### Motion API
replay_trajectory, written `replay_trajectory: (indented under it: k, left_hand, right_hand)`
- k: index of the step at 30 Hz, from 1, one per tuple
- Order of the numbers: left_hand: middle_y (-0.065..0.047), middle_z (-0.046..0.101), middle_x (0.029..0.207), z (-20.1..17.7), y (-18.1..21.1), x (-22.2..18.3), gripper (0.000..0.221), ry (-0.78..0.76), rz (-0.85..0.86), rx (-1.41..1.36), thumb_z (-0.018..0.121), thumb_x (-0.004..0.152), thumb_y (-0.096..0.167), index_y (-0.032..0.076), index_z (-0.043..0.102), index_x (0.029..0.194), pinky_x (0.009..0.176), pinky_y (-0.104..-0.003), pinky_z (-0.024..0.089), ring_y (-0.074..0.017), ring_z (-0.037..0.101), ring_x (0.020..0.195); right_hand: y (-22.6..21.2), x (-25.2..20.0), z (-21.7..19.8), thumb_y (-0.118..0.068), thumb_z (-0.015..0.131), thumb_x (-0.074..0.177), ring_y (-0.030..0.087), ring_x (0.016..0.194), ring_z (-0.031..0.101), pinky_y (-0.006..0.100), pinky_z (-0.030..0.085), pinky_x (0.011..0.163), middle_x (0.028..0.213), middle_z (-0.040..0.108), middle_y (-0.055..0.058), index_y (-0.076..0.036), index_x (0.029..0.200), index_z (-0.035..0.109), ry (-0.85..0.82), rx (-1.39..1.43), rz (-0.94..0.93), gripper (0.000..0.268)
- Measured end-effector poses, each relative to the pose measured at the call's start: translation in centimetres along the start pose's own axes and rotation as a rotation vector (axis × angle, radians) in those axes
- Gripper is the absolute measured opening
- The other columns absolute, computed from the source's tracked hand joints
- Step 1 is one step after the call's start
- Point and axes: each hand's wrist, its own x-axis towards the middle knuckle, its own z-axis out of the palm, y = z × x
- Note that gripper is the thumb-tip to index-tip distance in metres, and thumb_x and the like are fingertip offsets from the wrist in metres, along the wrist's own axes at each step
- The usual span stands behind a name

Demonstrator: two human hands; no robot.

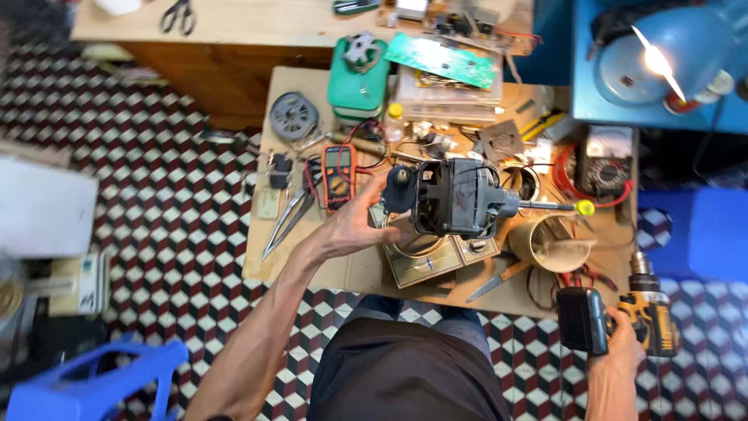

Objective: The person uses a cordless drill to remove and install screws on a small electric motor, then manually rotates the motor shaft to check movement. The person also briefly handles a fan housing and a screwdriver while working at a cluttered workbench.

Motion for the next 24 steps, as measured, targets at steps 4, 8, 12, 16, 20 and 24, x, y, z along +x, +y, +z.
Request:
replay_trajectory:
  k: [4,8,12,16,20,24]
  left_hand:
    - [-0.013,0.065,0.138,-0.5,0.7,3.7,0.098,-0.332,-0.158,0.105,0.088,0.066,0.047,0.009,0.046,0.146,0.11,-0.036,0.05,-0.0242,0.064,0.126]
    - [-0.01,0.07,0.136,1.0,0.6,6.4,0.076,-0.604,-0.056,0.271,0.085,0.077,0.05,0.014,0.06,0.139,0.106,-0.036,0.054,-0.024,0.067,0.124]
    - [-0.018,0.064,0.133,3.1,-1.6,5.8,0.073,-0.376,0.326,-0.063,0.083,0.088,0.033,0.003,0.048,0.144,0.106,-0.04,0.051,-0.0317,0.06,0.122]
    - [-0.021,0.063,0.125,5.4,-4.8,4.4,0.055,-0.146,0.386,0.102,0.075,0.092,0.022,0.001,0.054,0.138,0.098,-0.043,0.052,-0.0294,0.06,0.114]
    - [-0.012,0.07,0.114,7.3,-7.0,3.5,0.042,-0.129,0.146,0.004,0.072,0.092,0.024,0.005,0.061,0.128,0.092,-0.04,0.057,-0.0227,0.067,0.104]
    - [-0.014,0.07,0.12,8.1,-7.1,2.6,0.04,0.004,0.227,0.09,0.071,0.096,0.023,0.003,0.06,0.129,0.1,-0.042,0.052,-0.0266,0.066,0.11]
  right_hand:
    - [-1.3,-8.7,-6.6,-0.003,0.08,0.093,0.016,0.089,0.072,0.029,0.062,0.08,0.11,0.071,0.006,0.002,0.113,0.068,-0.128,-0.024,-0.3,0.024]
    - [-4.1,-18.0,-9.3,0.0,0.07,0.095,0.02,0.081,0.069,0.033,0.061,0.079,0.104,0.067,0.015,0.01,0.131,0.059,-0.074,-0.108,-0.738,0.039]
    - [-6.3,-26.2,-7.6,-0.004,0.058,0.105,0.022,0.084,0.069,0.034,0.061,0.081,0.118,0.066,0.018,0.007,0.141,0.053,-0.379,0.266,-0.663,0.037]
    - [-7.7,-32.7,-5.9,-0.004,0.055,0.11,0.025,0.08,0.07,0.037,0.062,0.075,0.131,0.068,0.023,0.004,0.145,0.049,-0.449,0.549,-0.436,0.037]
    - [-4.6,-38.5,-5.8,0.006,0.057,0.103,0.026,0.081,0.069,0.036,0.06,0.075,0.13,0.061,0.027,0.004,0.143,0.048,-0.333,0.254,-0.587,0.04]
    - [-2.6,-41.9,-6.6,0.01,0.062,0.099,0.028,0.081,0.07,0.037,0.061,0.075,0.13,0.062,0.03,0.01,0.136,0.05,-0.325,0.285,-0.505,0.039]
